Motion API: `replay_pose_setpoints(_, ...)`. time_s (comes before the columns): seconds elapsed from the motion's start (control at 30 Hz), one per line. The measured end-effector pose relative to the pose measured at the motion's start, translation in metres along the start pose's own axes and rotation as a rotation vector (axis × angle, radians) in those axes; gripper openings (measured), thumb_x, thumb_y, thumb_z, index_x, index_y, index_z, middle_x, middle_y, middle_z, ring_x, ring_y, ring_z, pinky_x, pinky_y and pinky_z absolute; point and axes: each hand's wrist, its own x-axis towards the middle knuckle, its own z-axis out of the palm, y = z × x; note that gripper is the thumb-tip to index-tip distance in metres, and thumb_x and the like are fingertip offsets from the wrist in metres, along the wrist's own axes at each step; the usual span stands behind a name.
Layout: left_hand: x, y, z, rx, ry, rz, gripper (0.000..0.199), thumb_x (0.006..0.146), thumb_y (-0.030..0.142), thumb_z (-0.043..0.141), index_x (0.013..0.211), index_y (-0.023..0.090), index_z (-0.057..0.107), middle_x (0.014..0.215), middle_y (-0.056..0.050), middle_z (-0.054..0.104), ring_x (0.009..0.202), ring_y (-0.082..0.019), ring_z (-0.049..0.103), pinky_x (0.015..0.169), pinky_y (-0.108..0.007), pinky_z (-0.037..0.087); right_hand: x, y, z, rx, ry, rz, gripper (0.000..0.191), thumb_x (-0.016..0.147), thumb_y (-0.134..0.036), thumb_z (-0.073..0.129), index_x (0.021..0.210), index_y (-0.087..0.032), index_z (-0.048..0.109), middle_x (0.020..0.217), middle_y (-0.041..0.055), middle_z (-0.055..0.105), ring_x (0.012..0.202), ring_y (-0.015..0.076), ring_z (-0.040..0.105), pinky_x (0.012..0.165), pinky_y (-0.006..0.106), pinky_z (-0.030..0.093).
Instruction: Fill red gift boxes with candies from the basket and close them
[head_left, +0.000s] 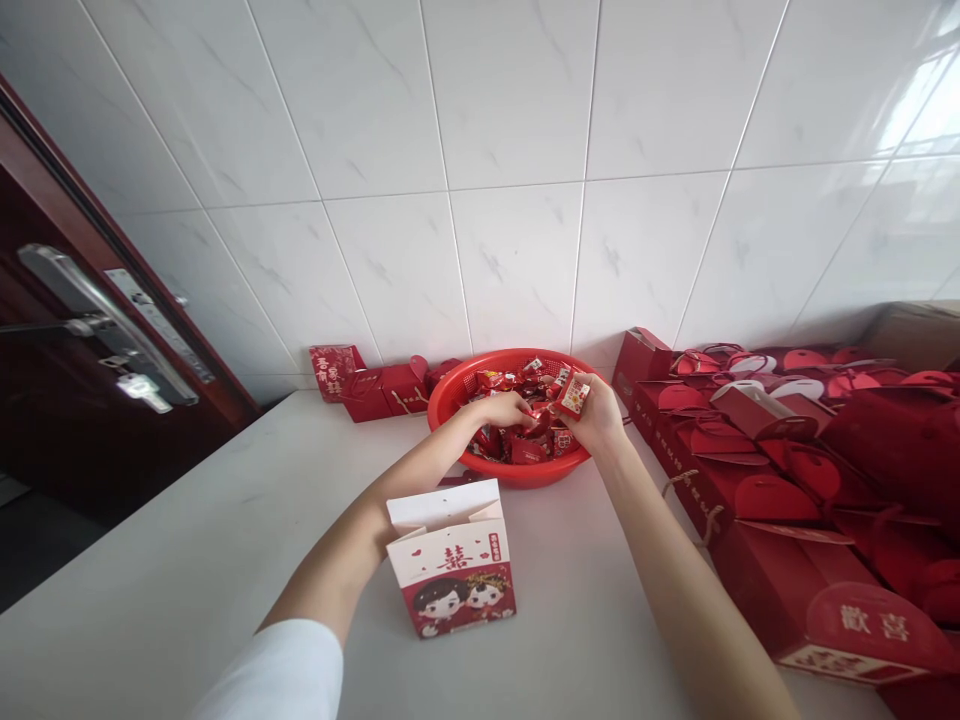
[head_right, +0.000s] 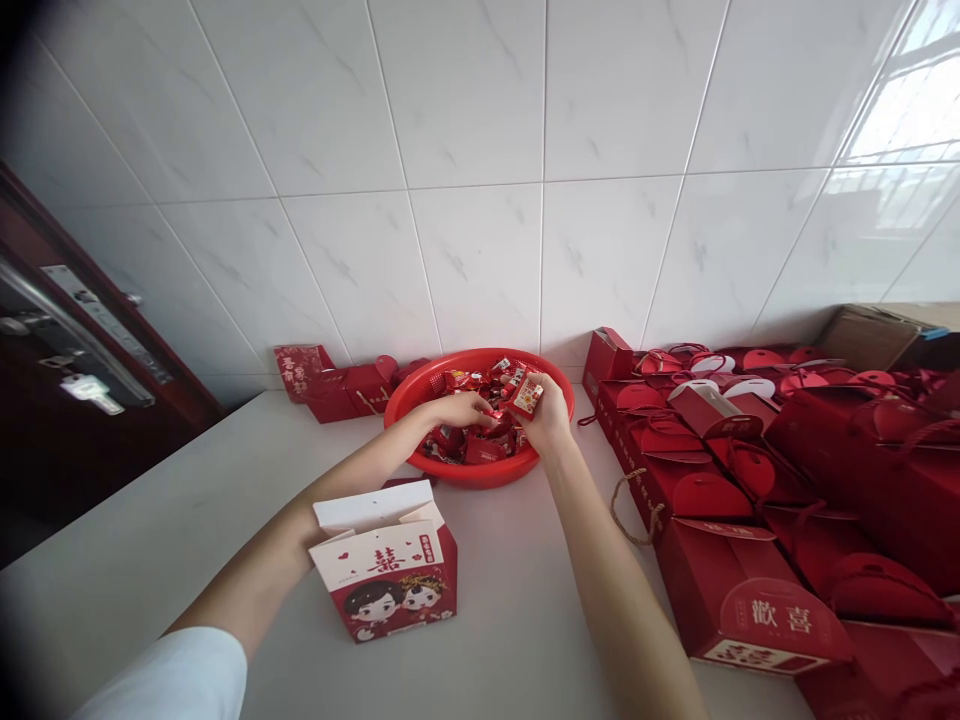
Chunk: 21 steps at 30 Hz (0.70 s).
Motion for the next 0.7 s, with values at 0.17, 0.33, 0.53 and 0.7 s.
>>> replay_pose_setpoints(0.17,-0.003,0.007,-0.006,-0.166,0.207,0.114,0.033,0.078,0.049,0.067,0.085,0.017,0.074,0.083,-0.003,0.072,0.078,-0.021,0.062,0.071,-0.03,0.046,0.001,0.0,-0.001,0.007,0.0,-0.001,0.014,0.081,-0.015,0.051,0.085,-0.014,0.065,0.069,0.006,0.073,0.053,0.0172,0.066,0.043,0.025,0.053)
replay_pose_setpoints(0.33,-0.006,0.01,-0.008,-0.528,0.402,0.164,0.035,0.079,0.044,0.067,0.104,0.021,0.076,0.118,-0.006,0.073,0.118,-0.029,0.061,0.099,-0.038,0.047,-0.001,-0.001,0.002,0.016,0.018,-0.004,0.013,0.08,-0.015,0.052,0.085,-0.015,0.065,0.068,0.0039,0.072,0.054,0.0168,0.067,0.044,0.026,0.055)
replay_pose_setpoints(0.53,-0.005,0.011,-0.007,-0.666,0.379,0.265,0.041,0.075,0.046,0.07,0.106,0.02,0.077,0.124,-0.007,0.072,0.121,-0.03,0.061,0.108,-0.041,0.042,-0.004,-0.002,0.006,0.02,0.059,-0.01,0.017,0.083,-0.013,0.048,0.085,-0.015,0.065,0.064,0.002,0.07,0.052,0.0163,0.064,0.042,0.026,0.053)
replay_pose_setpoints(0.7,-0.007,0.013,-0.008,-0.631,0.396,0.242,0.032,0.075,0.047,0.067,0.09,0.021,0.078,0.106,-0.004,0.077,0.113,-0.028,0.063,0.104,-0.038,0.043,-0.003,-0.001,0.004,0.015,0.049,-0.013,0.012,0.081,-0.014,0.052,0.084,-0.016,0.064,0.064,0.0012,0.07,0.052,0.0161,0.065,0.043,0.025,0.054)
